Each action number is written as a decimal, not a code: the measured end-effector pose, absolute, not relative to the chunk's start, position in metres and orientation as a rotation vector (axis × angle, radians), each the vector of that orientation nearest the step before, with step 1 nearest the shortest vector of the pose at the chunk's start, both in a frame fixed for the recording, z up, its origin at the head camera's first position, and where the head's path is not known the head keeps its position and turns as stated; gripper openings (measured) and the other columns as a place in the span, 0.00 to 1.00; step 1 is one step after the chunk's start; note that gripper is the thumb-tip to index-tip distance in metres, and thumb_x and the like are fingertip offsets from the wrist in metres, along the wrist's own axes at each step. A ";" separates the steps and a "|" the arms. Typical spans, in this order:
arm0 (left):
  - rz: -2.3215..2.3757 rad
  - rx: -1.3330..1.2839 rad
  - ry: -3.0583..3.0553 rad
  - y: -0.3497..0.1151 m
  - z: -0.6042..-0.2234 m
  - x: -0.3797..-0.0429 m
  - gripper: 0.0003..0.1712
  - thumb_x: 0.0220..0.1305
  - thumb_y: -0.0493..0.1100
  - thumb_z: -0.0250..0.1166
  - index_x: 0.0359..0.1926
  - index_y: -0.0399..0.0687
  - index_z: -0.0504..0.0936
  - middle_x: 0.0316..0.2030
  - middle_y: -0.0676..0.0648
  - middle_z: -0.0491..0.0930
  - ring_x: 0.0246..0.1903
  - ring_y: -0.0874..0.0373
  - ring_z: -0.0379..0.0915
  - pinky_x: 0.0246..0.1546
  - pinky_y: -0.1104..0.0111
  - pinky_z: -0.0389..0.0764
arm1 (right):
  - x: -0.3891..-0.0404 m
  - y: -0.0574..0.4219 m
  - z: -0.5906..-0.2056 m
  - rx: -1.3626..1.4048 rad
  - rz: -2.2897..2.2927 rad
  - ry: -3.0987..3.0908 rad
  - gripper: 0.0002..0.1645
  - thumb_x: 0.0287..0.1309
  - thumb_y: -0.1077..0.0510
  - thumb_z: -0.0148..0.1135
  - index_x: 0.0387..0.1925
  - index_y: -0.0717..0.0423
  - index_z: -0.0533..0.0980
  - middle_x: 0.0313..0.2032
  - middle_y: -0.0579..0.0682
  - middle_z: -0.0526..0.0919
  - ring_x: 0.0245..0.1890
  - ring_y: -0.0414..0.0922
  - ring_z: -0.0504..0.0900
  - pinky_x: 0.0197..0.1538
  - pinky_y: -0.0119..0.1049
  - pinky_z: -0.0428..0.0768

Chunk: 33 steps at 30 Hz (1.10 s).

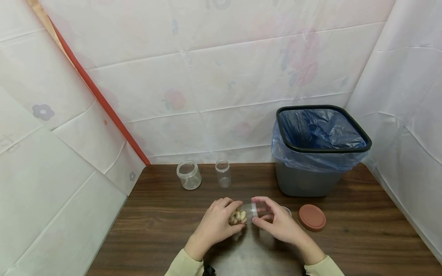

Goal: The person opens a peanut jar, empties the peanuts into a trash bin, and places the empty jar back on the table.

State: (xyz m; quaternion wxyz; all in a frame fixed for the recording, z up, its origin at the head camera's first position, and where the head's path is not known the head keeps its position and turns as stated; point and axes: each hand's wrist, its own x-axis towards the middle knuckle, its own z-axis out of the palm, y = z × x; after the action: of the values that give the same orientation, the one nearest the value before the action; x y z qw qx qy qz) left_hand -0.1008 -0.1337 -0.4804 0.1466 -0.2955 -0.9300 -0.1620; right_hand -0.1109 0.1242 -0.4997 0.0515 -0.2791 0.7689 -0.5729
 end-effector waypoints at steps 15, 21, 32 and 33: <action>-0.441 -0.844 -2.666 -0.134 -0.481 -0.101 0.38 0.52 0.55 0.89 0.61 0.48 0.87 0.46 0.51 0.85 0.45 0.55 0.82 0.55 0.54 0.84 | -0.111 0.122 -0.499 -0.659 -1.760 2.278 0.31 0.80 0.51 0.64 0.75 0.60 0.70 0.69 0.65 0.78 0.59 0.55 0.87 0.49 0.39 0.89; -0.416 -0.845 -2.637 -0.134 -0.480 -0.100 0.39 0.51 0.56 0.89 0.61 0.50 0.87 0.45 0.51 0.85 0.44 0.54 0.82 0.54 0.55 0.84 | -0.111 0.119 -0.499 -0.508 -1.768 2.302 0.32 0.83 0.47 0.59 0.73 0.66 0.71 0.62 0.63 0.83 0.53 0.50 0.88 0.50 0.46 0.89; -0.382 -0.849 -2.570 -0.135 -0.481 -0.102 0.39 0.49 0.55 0.90 0.61 0.50 0.88 0.44 0.51 0.85 0.43 0.54 0.82 0.50 0.56 0.84 | -0.108 0.115 -0.496 -0.313 -1.763 2.320 0.33 0.83 0.43 0.58 0.70 0.66 0.75 0.57 0.59 0.87 0.48 0.47 0.89 0.48 0.43 0.90; -0.381 -0.848 -2.563 -0.135 -0.481 -0.103 0.39 0.48 0.55 0.90 0.60 0.50 0.88 0.44 0.51 0.85 0.43 0.54 0.82 0.50 0.56 0.84 | -0.108 0.115 -0.496 -0.307 -1.758 2.321 0.33 0.83 0.43 0.58 0.70 0.65 0.75 0.56 0.59 0.87 0.47 0.47 0.89 0.48 0.43 0.89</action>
State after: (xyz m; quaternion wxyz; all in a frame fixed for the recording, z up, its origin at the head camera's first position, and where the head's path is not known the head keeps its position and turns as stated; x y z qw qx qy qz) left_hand -0.1025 -0.1347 -0.4813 0.2059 -0.3044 -0.9199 -0.1366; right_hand -0.1082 0.1151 -0.4957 0.1068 -0.1043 0.7882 -0.5971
